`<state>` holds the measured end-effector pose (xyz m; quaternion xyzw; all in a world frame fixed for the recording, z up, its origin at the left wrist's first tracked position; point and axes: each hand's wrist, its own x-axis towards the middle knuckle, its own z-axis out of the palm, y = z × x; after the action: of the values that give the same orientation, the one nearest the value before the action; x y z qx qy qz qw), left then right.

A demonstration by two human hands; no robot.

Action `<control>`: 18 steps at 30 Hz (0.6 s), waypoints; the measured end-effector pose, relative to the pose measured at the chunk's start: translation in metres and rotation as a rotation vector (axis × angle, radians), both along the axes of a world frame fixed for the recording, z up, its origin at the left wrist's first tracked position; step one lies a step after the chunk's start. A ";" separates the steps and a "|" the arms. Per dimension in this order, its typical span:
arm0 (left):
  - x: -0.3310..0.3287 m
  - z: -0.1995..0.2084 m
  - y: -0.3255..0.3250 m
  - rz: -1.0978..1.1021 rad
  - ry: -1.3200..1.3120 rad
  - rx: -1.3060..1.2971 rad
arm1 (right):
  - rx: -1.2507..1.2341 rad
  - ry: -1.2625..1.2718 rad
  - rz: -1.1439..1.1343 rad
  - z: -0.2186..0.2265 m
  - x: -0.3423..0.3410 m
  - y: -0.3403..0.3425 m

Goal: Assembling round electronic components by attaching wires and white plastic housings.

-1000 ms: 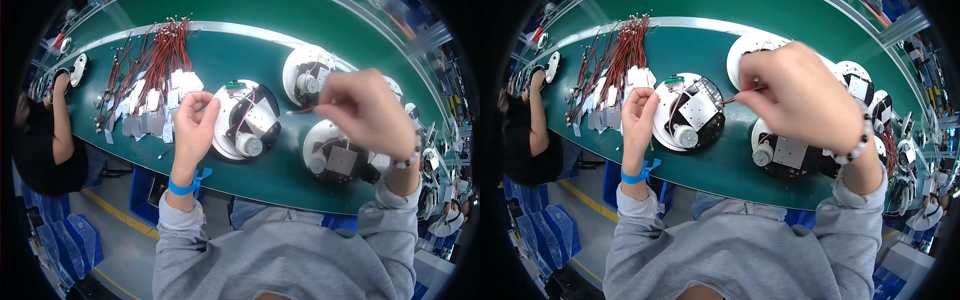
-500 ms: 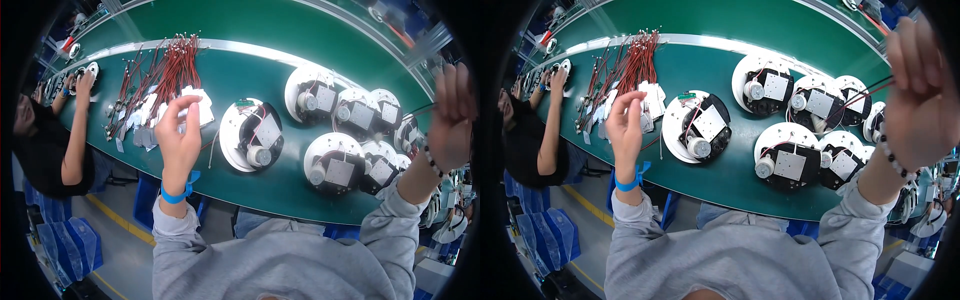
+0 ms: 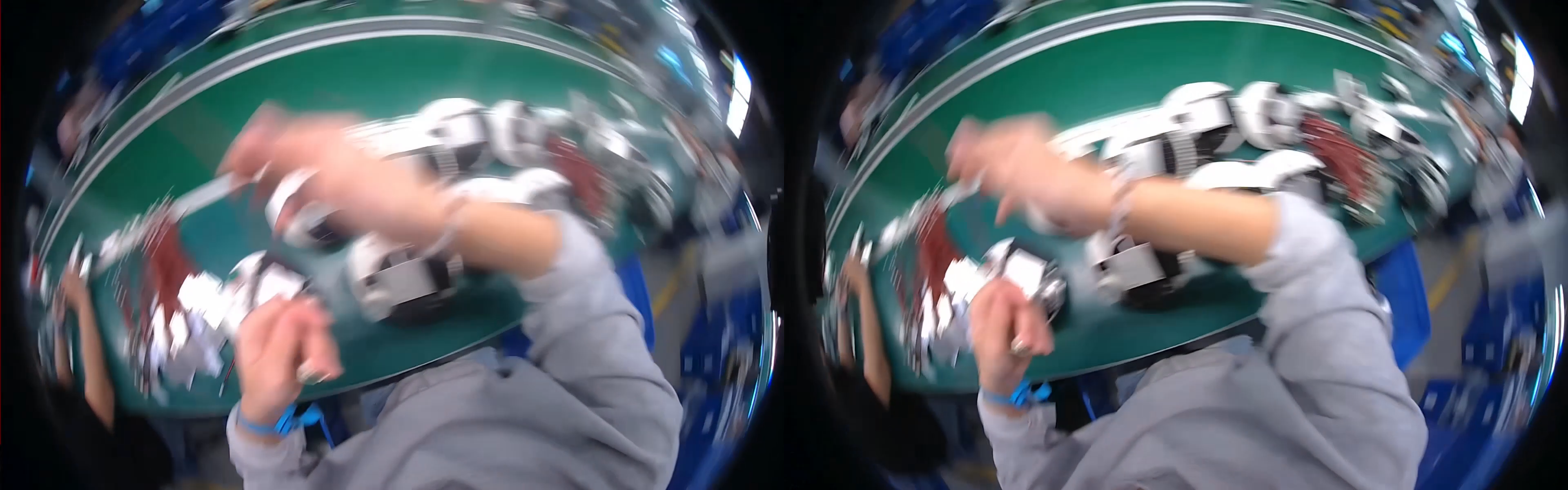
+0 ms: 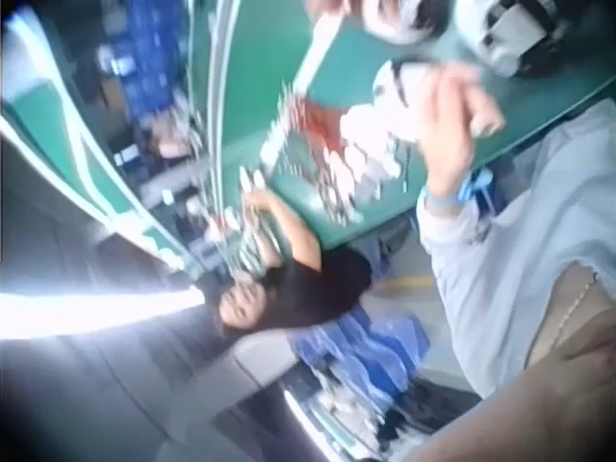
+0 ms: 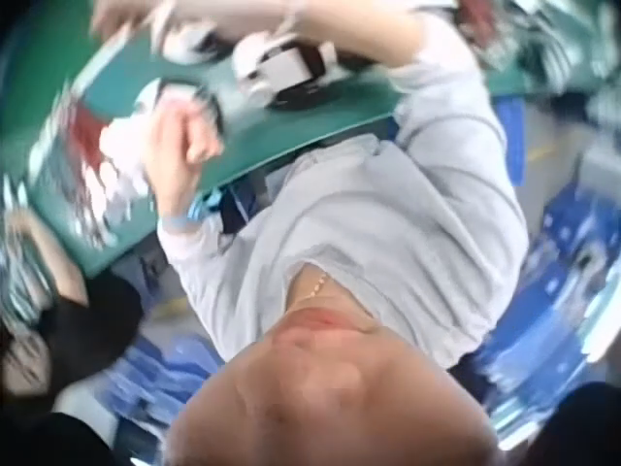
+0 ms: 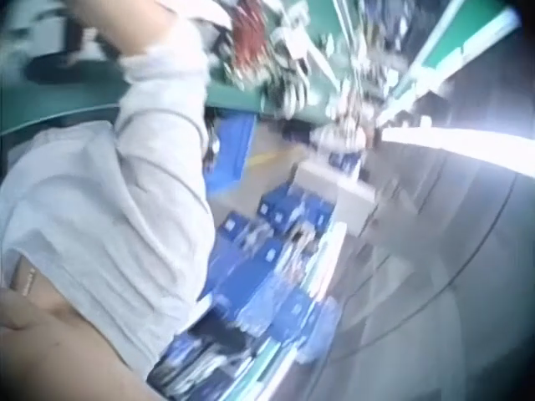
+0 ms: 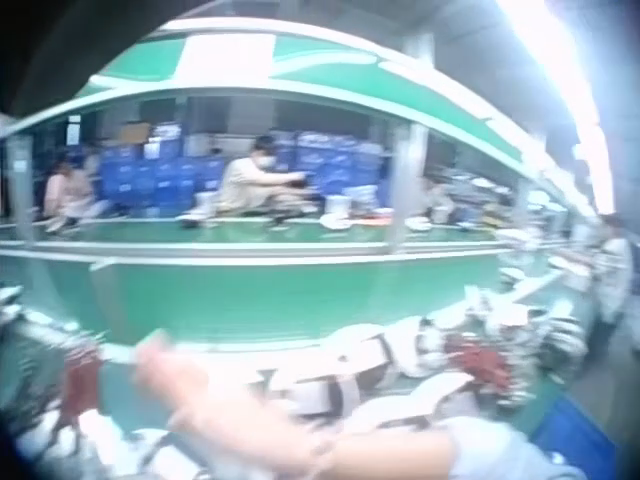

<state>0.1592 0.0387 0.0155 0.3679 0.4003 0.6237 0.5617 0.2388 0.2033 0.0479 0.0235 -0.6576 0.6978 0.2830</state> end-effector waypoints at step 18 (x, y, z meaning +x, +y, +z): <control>-0.007 -0.010 -0.027 0.452 0.647 0.188 | 0.794 -0.646 -1.486 0.006 0.323 0.117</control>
<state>0.1522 0.0122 0.0058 0.4977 0.5684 0.6173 0.2196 0.5617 0.3201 0.0540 -0.5086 -0.7433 0.0294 0.4335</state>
